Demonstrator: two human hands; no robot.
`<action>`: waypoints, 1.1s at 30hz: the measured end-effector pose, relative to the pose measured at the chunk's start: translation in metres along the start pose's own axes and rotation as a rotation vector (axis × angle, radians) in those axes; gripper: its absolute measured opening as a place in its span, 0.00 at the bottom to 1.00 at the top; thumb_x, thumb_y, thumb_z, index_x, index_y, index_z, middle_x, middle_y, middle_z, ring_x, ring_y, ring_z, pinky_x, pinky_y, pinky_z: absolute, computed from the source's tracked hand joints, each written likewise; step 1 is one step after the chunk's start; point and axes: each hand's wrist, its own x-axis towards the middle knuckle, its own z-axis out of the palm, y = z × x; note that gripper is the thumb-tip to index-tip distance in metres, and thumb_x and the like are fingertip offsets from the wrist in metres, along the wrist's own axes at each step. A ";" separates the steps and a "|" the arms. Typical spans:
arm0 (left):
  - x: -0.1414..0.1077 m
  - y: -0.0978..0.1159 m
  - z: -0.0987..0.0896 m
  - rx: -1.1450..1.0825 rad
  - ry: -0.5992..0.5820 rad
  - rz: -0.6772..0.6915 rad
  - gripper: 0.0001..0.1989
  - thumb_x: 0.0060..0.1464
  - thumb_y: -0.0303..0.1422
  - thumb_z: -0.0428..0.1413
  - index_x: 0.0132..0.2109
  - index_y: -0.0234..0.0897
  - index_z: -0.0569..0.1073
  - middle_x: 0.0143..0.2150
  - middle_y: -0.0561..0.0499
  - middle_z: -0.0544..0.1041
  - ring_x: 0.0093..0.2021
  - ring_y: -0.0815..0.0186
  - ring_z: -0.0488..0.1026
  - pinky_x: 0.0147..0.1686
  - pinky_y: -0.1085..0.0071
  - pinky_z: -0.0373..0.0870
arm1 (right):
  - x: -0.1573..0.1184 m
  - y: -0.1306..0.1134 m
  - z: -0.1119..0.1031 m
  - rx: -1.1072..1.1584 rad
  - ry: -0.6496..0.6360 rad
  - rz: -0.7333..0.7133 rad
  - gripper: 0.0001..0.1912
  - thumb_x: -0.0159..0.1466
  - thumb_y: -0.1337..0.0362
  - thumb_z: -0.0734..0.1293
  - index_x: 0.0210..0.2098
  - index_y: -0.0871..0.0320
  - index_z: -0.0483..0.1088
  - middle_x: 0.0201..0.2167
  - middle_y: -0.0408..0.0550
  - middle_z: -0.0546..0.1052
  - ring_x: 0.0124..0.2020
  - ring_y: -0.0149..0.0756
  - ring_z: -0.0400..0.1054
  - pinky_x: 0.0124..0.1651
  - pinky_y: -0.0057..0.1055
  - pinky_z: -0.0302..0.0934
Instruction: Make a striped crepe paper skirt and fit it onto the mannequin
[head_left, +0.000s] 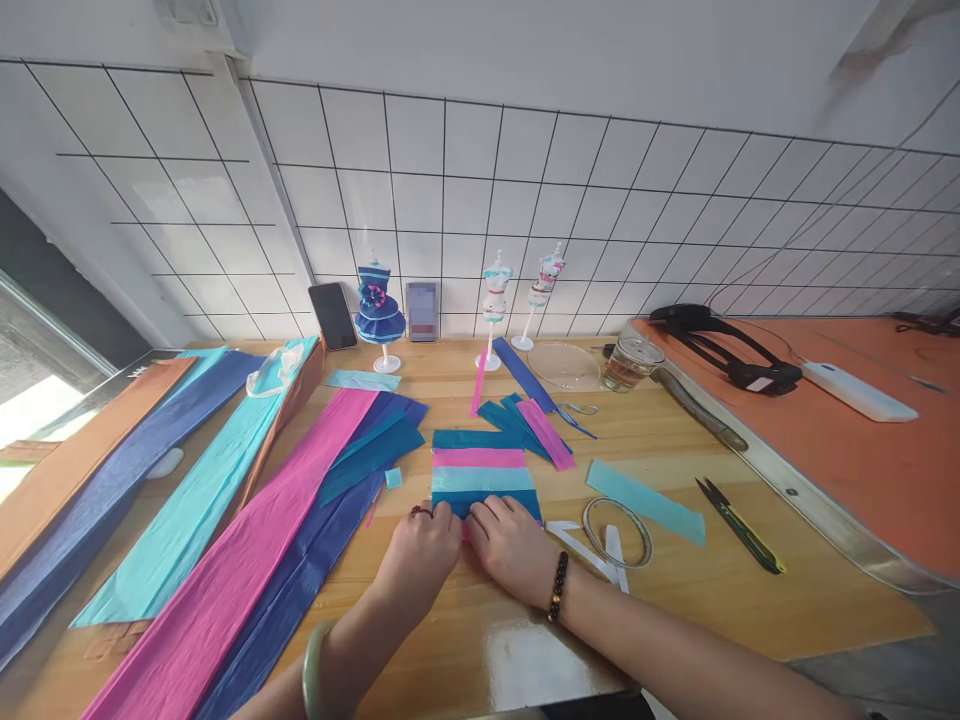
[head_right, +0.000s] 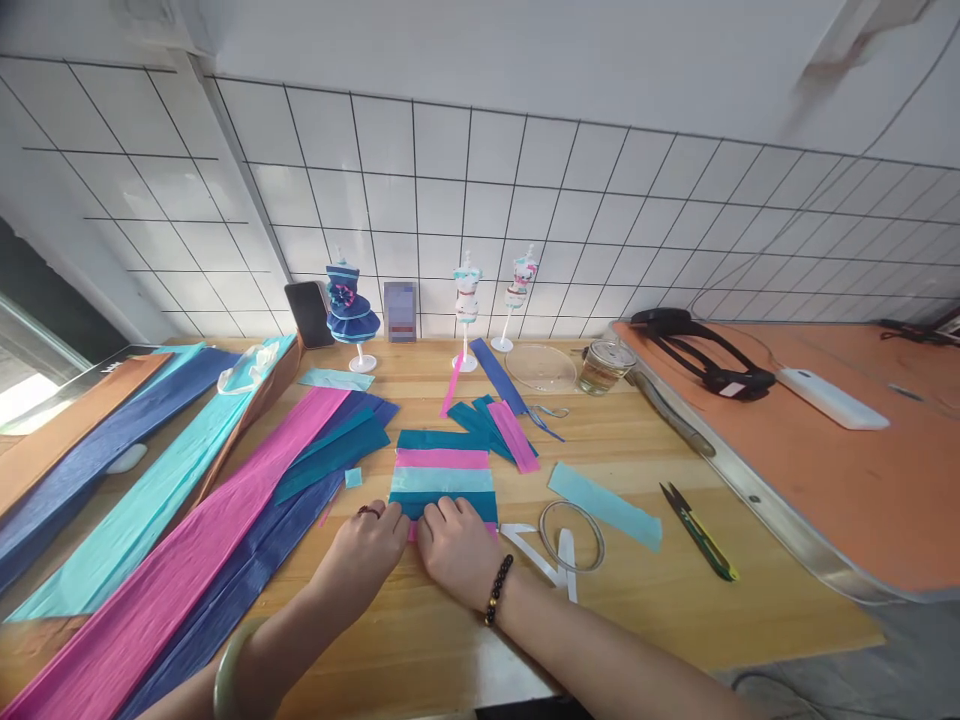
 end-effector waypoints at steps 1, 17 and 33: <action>0.000 0.000 0.001 0.000 0.010 -0.008 0.12 0.47 0.14 0.47 0.26 0.34 0.68 0.24 0.47 0.69 0.26 0.60 0.70 0.21 0.70 0.63 | 0.000 0.000 0.000 -0.001 0.003 0.002 0.09 0.63 0.73 0.59 0.28 0.60 0.66 0.26 0.47 0.69 0.29 0.36 0.59 0.29 0.34 0.48; -0.008 -0.013 -0.008 -0.305 0.065 -0.201 0.15 0.47 0.13 0.44 0.28 0.36 0.70 0.26 0.48 0.73 0.25 0.59 0.72 0.21 0.69 0.64 | -0.004 -0.003 -0.003 0.042 0.080 0.091 0.06 0.63 0.73 0.60 0.32 0.59 0.65 0.28 0.46 0.69 0.31 0.37 0.60 0.33 0.34 0.51; 0.012 -0.006 -0.026 -1.835 -0.191 -1.050 0.24 0.37 0.56 0.56 0.22 0.38 0.67 0.15 0.56 0.64 0.22 0.65 0.69 0.28 0.66 0.71 | -0.008 0.000 -0.009 0.162 0.174 0.177 0.10 0.64 0.74 0.56 0.33 0.58 0.67 0.25 0.45 0.67 0.27 0.35 0.57 0.31 0.34 0.47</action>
